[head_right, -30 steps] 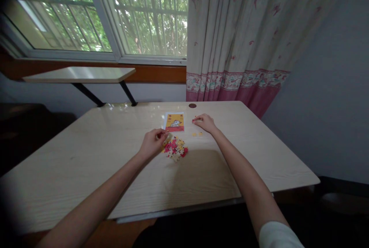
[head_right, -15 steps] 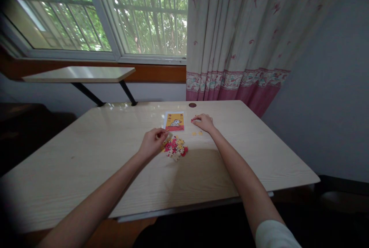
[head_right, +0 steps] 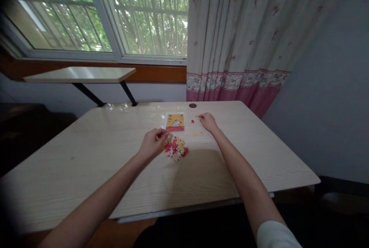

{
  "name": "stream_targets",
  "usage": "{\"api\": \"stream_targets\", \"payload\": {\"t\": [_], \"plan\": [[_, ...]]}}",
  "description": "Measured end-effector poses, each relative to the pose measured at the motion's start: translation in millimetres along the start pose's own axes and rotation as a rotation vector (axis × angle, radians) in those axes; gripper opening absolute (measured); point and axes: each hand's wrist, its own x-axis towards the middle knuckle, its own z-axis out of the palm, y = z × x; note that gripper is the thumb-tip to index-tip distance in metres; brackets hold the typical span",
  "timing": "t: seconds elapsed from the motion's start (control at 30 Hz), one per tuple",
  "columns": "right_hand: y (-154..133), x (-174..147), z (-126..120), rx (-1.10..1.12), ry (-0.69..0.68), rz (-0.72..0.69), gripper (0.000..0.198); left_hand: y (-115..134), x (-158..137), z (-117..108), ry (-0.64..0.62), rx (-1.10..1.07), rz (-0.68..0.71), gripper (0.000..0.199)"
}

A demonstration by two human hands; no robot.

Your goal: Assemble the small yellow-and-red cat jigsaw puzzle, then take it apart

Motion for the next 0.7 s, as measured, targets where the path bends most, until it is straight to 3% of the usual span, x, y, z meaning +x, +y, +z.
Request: {"api": "stream_targets", "payload": {"t": [0.17, 0.7], "plan": [[1.5, 7.4, 2.5, -0.078, -0.04, -0.002, 0.026, 0.0, -0.1, -0.7, -0.001, 0.012, 0.015, 0.021], [-40.1, 5.8, 2.0, -0.232, -0.11, 0.012, 0.031, 4.5, -0.3, -3.9, -0.009, 0.013, 0.031, 0.02]]}}
